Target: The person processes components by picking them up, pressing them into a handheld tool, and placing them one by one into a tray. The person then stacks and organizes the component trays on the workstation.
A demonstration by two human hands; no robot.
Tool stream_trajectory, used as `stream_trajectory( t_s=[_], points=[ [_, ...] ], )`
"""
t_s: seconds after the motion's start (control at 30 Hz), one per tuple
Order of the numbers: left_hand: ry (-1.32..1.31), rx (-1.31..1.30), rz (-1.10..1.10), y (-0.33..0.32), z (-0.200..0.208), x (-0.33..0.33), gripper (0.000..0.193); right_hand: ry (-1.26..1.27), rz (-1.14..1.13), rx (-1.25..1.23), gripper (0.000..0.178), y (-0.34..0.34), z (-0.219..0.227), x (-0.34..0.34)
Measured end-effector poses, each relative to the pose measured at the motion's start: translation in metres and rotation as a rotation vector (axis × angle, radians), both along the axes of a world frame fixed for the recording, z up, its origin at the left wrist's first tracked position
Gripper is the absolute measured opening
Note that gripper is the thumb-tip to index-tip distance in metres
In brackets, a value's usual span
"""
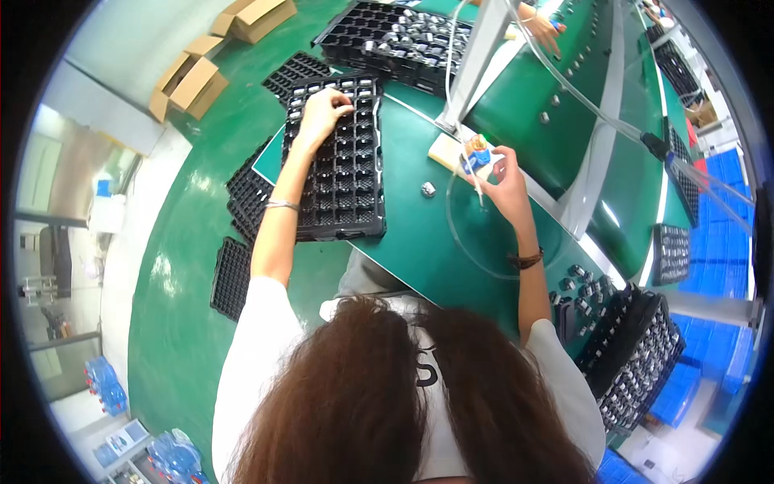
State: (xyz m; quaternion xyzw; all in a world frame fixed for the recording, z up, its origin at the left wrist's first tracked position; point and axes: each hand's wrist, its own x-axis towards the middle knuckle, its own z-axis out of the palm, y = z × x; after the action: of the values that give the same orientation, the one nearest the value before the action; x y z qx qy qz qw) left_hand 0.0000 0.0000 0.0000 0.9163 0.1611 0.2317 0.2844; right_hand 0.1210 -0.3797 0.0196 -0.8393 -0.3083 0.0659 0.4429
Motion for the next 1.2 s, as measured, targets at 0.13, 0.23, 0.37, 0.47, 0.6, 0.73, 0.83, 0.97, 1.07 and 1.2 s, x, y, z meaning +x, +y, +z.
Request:
stream_trajectory(
  t_s=[0.13, 0.23, 0.37, 0.47, 0.6, 0.73, 0.83, 0.97, 1.07, 1.2],
  points=[
    [-0.020, 0.000, -0.064, 0.000, 0.005, -0.004, 0.012, 0.133, 0.050, 0.008, 0.063, -0.010, -0.006, 0.005],
    [-0.014, -0.001, -0.031, -0.003, 0.007, -0.002, 0.012, 0.009, 0.056, 0.132, 0.061, 0.006, -0.003, -0.005],
    [-0.186, -0.516, -0.070, -0.013, 0.018, -0.007, 0.019, -0.218, -0.021, 0.226, 0.055, 0.037, -0.012, -0.003],
    [-0.375, -1.297, -0.181, -0.062, 0.038, -0.016, 0.019, -0.096, -0.068, 0.273, 0.031, 0.040, -0.031, 0.023],
    [-0.482, -1.828, -0.007, -0.115, 0.036, -0.041, 0.015, -0.187, -0.305, 0.313, 0.029, 0.016, -0.038, 0.089],
    [-0.420, -1.938, 0.020, -0.159, 0.026, -0.041, 0.021, -0.357, -0.490, 0.181, 0.035, -0.011, -0.046, 0.152],
    [-0.387, -1.863, 0.056, -0.183, 0.024, -0.037, 0.029, -0.380, -0.527, 0.039, 0.033, -0.011, -0.053, 0.160],
    [-0.304, -1.808, 0.017, -0.205, 0.031, -0.032, 0.036, -0.364, -0.557, -0.007, 0.039, -0.014, -0.053, 0.160],
    [-0.268, -1.649, -0.095, -0.217, 0.023, -0.024, 0.035, -0.612, -0.549, 0.298, 0.037, -0.006, -0.039, 0.137],
    [-0.229, -1.454, -0.193, -0.232, 0.027, -0.018, 0.039, 0.359, -0.182, 0.740, 0.021, 0.003, -0.014, 0.069]
  ],
)
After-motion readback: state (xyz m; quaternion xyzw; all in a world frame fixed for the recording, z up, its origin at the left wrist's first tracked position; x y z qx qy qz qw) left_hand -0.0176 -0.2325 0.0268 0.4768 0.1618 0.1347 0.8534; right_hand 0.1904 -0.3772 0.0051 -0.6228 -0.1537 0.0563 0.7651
